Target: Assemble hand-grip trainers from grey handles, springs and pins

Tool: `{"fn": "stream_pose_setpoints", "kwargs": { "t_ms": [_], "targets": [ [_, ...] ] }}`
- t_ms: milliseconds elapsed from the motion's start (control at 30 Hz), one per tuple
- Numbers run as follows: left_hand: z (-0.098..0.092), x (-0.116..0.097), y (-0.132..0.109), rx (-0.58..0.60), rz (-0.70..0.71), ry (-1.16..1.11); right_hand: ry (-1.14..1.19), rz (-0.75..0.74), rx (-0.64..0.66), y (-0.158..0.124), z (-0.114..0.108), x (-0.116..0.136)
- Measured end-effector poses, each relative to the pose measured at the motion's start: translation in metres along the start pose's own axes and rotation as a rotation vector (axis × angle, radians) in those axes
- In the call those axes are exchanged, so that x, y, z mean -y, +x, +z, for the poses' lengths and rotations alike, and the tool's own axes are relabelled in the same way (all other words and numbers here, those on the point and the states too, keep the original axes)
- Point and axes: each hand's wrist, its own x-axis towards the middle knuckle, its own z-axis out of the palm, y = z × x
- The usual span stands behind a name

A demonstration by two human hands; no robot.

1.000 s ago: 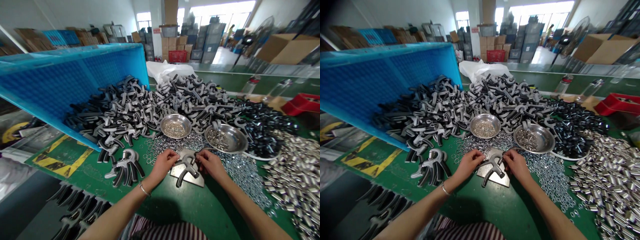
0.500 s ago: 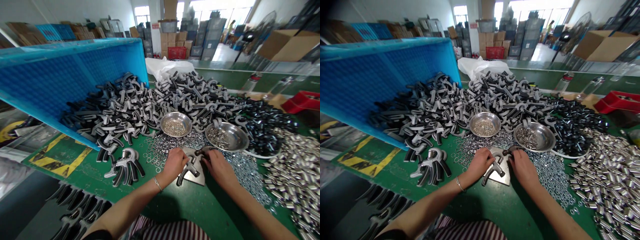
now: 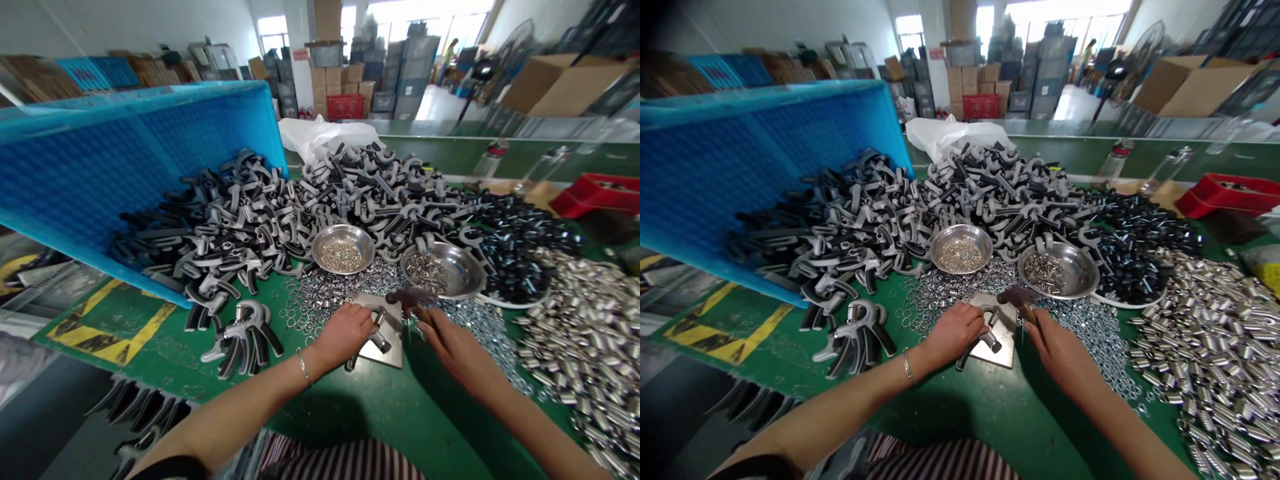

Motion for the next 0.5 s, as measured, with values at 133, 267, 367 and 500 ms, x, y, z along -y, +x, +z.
{"fn": "stream_pose_setpoints", "kwargs": {
  "t_ms": [133,267,367,500],
  "targets": [
    [0.001,-0.015,-0.015,-0.067,-0.219,-0.062,-0.05,-0.027,0.142,0.001,-0.011,0.018],
    [0.007,-0.021,-0.019,-0.095,-0.425,-0.159,-0.062,-0.074,0.116,-0.001,-0.013,0.04],
    [0.01,-0.023,-0.018,-0.084,-0.499,-0.173,-0.156,-0.061,0.204,-0.002,-0.006,0.044],
    [0.005,-0.027,-0.016,-0.042,-0.479,-0.099,0.241,-0.012,0.242,-0.012,0.0,0.023]
  ]
}}
